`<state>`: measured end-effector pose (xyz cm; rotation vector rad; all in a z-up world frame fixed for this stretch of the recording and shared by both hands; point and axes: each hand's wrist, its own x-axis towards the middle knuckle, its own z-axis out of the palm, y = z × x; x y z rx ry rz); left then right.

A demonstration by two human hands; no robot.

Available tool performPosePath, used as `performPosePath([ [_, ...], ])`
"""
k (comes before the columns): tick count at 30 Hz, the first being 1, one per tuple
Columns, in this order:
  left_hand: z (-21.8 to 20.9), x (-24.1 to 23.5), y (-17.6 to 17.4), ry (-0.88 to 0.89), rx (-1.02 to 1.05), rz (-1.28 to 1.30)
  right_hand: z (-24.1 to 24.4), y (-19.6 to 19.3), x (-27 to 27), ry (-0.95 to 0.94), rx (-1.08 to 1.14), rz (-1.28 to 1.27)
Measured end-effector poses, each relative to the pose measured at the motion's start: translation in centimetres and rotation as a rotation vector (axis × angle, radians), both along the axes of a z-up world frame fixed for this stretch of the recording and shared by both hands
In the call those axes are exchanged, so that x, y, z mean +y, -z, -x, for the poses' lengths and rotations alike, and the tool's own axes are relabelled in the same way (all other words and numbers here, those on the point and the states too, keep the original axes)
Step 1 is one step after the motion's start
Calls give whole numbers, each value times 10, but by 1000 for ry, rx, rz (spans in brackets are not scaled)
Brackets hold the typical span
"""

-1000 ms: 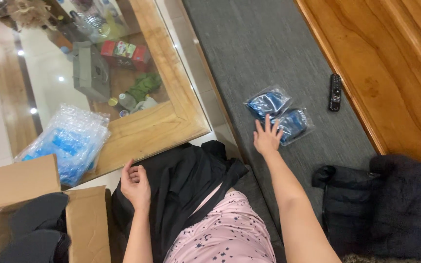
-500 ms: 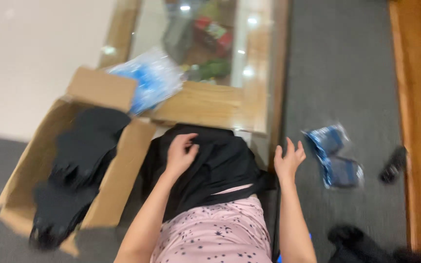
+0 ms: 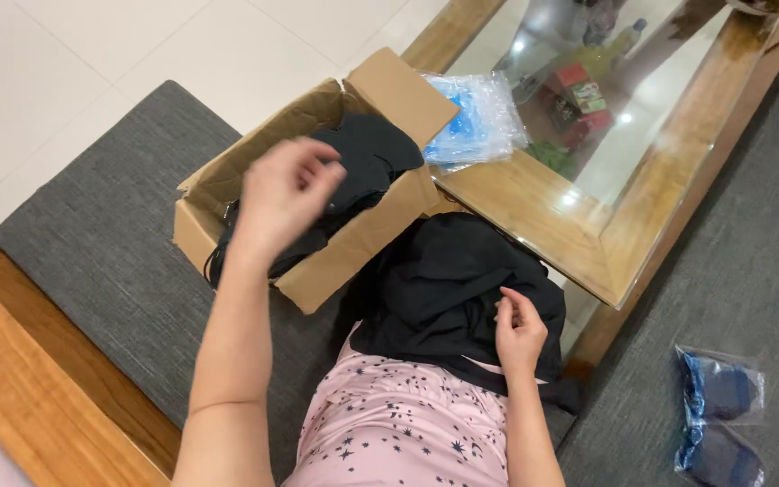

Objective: Picking up black face masks from a cardboard box and placing them into a black garment for packing

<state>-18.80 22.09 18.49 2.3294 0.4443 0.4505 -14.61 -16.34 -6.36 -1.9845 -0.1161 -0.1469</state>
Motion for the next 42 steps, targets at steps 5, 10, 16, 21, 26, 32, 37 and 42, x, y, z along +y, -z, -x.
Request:
performPosePath([
  [5, -18, 54, 37, -103, 265, -145, -1, 2, 0, 14, 50, -9],
  [10, -42, 65, 72, -38, 494, -50, 1, -12, 2, -6, 44, 33],
  [16, -45, 64, 82, -118, 399, -120, 2, -16, 1, -10, 59, 28],
  [21, -53, 68, 84, -141, 393, 53, 6, -33, 3, -29, 45, 19],
  [26, -57, 57, 76, -158, 283, 202, 8, -32, 1, -36, 33, 24],
  [32, -44, 29, 1, -117, -55, 526, 7, -38, 3, -46, 65, 12],
  [37, -52, -20, 0, -17, -380, 678, 1, -32, 6, -44, 104, 18],
  [42, -77, -123, 64, 241, -193, 180, -11, -35, 6, -63, -14, -118],
])
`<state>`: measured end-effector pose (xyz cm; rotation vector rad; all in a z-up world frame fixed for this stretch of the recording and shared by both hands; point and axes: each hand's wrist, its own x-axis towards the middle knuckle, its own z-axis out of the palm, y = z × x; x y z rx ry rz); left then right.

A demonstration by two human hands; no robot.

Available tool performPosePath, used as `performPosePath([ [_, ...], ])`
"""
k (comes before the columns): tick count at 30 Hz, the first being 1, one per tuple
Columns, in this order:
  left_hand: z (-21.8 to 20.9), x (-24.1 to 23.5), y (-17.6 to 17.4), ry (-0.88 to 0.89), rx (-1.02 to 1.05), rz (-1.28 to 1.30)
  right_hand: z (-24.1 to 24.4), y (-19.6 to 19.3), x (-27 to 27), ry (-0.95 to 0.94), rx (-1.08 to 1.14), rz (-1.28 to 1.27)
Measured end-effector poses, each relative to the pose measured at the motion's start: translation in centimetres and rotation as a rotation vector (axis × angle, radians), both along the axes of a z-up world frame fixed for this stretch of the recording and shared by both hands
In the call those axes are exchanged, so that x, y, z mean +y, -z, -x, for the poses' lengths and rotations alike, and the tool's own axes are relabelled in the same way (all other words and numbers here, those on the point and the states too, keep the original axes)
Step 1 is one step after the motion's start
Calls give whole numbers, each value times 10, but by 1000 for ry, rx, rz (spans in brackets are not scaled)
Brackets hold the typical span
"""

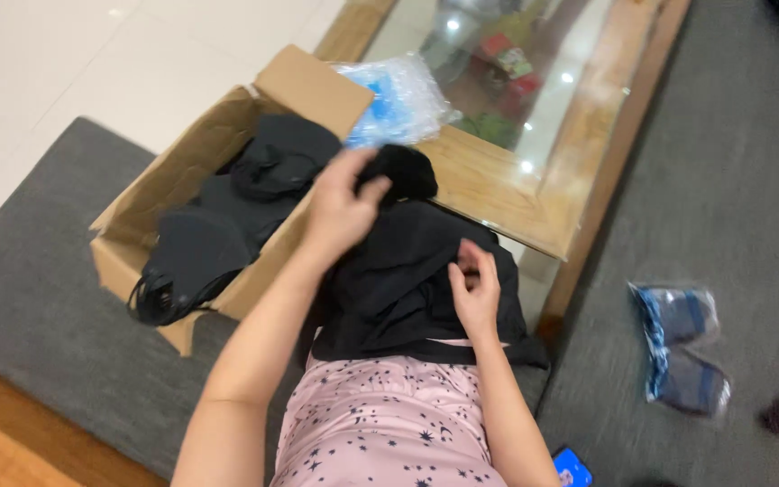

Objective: Picking up black face masks from a cardboard box and placing them into a black garment for packing

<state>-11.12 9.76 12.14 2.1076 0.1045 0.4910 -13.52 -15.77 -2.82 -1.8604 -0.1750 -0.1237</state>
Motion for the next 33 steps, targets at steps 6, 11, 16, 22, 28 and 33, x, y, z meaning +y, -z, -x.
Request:
performPosePath([
  [6, -58, -85, 90, 334, -115, -53, -71, -43, -3, -80, -202, -14],
  [11, -88, -105, 92, 425, -60, -183, -122, -20, -24, 16, -173, -60],
  [16, -102, -113, 116, 428, -57, -407, -145, 44, -38, 26, -92, 41],
  [22, -99, -112, 114, 390, -75, -538, -132, 22, -28, 36, 53, 4],
  [28, -96, -116, 117, 386, -42, -497, -124, 12, -26, 25, 24, 107],
  [33, -87, -114, 96, 244, -25, -412, -120, -1, -25, 58, 57, -29],
])
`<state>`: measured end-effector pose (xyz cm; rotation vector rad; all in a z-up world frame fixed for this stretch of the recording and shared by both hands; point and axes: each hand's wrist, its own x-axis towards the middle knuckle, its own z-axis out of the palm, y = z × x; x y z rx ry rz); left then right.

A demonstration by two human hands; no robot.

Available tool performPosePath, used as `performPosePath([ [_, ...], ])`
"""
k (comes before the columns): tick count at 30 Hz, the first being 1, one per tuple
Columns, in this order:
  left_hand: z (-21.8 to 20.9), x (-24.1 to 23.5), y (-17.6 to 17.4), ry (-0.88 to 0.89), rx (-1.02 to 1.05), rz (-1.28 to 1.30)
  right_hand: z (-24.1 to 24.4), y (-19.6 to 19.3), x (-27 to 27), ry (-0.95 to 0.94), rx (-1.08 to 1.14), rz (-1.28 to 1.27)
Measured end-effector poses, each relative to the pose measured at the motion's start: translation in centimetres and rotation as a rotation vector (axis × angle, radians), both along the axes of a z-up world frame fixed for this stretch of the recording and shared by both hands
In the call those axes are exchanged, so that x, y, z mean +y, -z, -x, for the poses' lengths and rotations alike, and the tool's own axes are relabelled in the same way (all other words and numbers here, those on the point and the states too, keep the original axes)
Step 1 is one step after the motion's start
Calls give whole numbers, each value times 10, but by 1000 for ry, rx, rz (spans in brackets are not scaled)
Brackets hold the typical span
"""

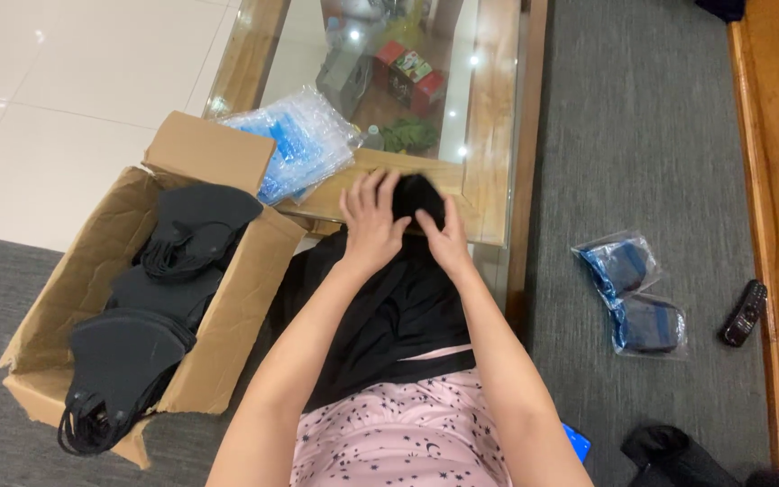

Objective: Picking up black face masks from a cardboard box and placing them into a black garment for packing

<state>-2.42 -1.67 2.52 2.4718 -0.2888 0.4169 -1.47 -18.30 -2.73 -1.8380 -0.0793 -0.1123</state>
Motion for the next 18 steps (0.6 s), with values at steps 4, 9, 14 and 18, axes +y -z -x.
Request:
performPosePath([
  [4, 28, 6, 30, -86, 127, 410, 2, -12, 4, 125, 27, -212],
  [9, 52, 6, 57, 79, 943, 1463, 21, -30, 25, 113, 166, -502],
  [14, 28, 9, 87, -114, 905, 1817, 37, -13, 26, 90, 248, -422],
  [18, 9, 1, 177, -169, 861, 1822, 46, -28, 24, 95, 284, 141],
])
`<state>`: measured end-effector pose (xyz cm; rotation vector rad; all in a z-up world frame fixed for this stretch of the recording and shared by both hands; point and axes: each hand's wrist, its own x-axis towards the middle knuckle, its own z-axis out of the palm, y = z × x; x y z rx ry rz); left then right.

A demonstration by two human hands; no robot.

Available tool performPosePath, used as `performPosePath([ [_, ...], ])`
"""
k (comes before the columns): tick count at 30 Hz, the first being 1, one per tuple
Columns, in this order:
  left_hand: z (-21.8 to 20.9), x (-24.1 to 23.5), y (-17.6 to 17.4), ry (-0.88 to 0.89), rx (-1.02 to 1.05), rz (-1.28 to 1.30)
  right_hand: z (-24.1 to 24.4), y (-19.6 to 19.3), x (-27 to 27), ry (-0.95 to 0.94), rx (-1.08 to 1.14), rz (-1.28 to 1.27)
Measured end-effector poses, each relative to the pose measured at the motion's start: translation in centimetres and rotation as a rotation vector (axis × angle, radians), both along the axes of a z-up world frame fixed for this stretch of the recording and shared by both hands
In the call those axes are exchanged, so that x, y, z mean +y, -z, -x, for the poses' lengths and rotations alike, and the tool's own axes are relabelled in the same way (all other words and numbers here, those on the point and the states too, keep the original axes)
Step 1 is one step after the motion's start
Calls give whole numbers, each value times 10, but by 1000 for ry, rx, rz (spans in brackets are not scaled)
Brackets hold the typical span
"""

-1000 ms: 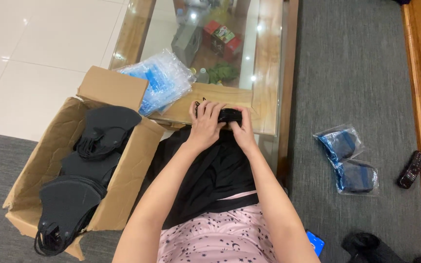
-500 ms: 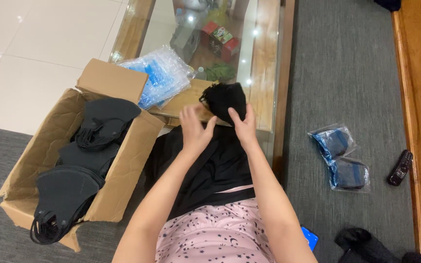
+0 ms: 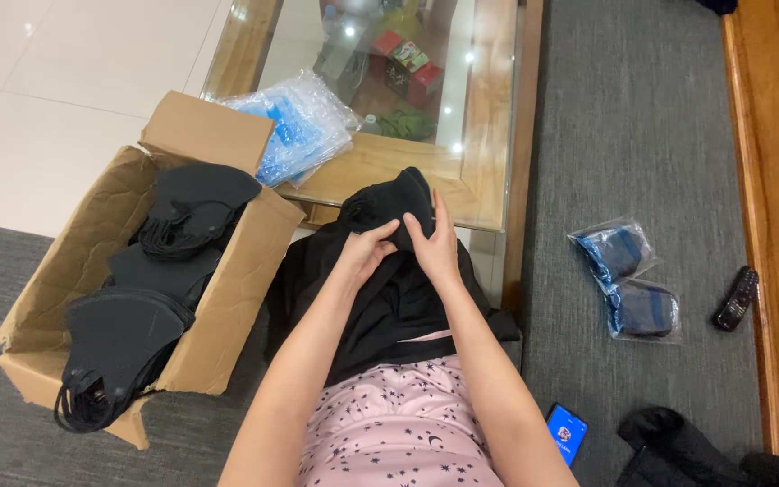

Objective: Picking up black face masks from a cardboard box and placing them into a black garment for packing

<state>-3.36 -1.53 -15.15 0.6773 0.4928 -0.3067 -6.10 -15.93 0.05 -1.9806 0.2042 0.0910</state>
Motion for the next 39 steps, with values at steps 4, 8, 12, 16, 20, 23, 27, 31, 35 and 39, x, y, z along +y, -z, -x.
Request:
performPosePath([
  [4, 7, -7, -4, -41, -57, -42, 12, 4, -2, -41, -131, 104],
  [8, 12, -10, -3, -73, -135, -45, 22, 13, 5, -91, -334, 261],
  [12, 8, -11, 37, -112, -129, -53, 27, 9, 15, -94, -582, 482],
  [16, 9, -11, 25, -122, -134, -52, 26, 11, 17, -63, -698, 630],
  [20, 11, -9, 28, -122, -133, -76, 24, 15, 15, -10, -769, 603],
  [23, 16, -8, 9, -115, -136, -87, 24, 10, 14, 22, -701, 510],
  [27, 20, -4, -5, -96, -113, -90, 20, 0, 15, 44, -569, 349],
  [31, 25, -5, -35, -108, -136, -82, 14, -14, 10, 56, -382, 139],
  [35, 23, 0, -28, -193, -92, 5, -12, 11, -15, 239, -230, -436],
  [39, 19, 6, -8, -259, -85, 73, -33, 45, -46, 390, 0, -417],
])
